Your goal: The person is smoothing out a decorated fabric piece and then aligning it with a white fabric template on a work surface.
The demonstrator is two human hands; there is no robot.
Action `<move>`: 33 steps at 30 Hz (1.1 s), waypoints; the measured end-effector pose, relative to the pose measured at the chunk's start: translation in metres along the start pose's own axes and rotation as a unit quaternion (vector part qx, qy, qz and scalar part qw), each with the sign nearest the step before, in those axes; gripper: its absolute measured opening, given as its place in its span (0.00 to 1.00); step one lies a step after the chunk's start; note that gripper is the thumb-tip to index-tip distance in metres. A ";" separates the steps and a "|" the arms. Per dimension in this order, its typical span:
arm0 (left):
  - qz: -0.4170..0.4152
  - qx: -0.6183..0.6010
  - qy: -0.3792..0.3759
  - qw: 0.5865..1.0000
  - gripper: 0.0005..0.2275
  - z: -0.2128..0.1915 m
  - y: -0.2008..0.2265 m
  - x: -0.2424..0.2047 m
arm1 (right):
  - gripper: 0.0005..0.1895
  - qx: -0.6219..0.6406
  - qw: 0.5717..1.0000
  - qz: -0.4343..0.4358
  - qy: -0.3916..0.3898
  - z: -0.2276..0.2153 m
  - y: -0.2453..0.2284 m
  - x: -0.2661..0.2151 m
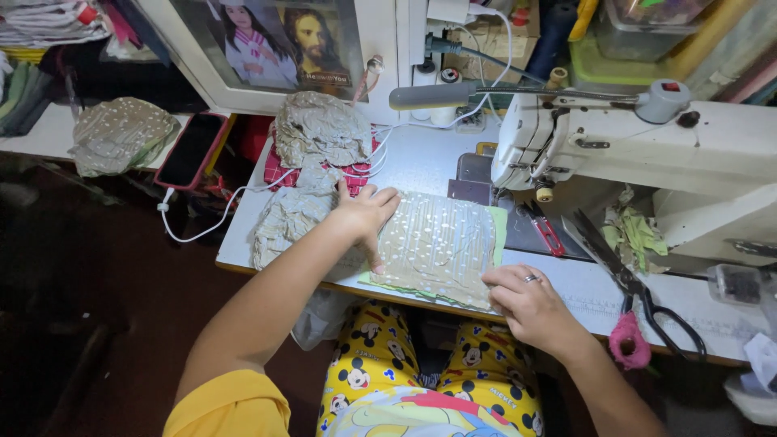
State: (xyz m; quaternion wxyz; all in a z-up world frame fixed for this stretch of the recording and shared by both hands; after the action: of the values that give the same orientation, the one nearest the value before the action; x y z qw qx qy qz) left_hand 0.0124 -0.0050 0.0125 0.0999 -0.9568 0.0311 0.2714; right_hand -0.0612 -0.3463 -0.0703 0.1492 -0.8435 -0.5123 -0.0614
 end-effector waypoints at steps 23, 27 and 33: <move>0.001 0.048 0.023 0.999 0.66 -0.010 0.012 -0.012 | 0.29 -0.232 0.963 -0.017 0.133 0.032 -0.015 0.048; 0.013 0.066 0.027 0.997 0.62 -0.006 0.014 -0.006 | 0.31 -0.145 0.986 -0.012 0.081 0.037 -0.009 0.050; 0.011 0.046 0.008 0.999 0.65 -0.005 0.013 -0.002 | 0.39 -0.114 0.990 0.008 0.082 0.039 0.004 0.047</move>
State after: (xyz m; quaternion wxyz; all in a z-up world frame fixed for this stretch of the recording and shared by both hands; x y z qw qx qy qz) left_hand 0.0123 -0.0191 0.0155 0.1403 -0.9530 0.0551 0.2628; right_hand -0.0373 -0.2957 -0.0957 0.0942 -0.8512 -0.4813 -0.1872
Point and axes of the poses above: each hand's wrist, its own x-axis towards the middle knuckle, its own z-axis out of the palm, y = z × x, the point moved 1 cm from there along x, towards the middle knuckle, and after that the axes turned 14 degrees about -z, right-handed, at the moved point
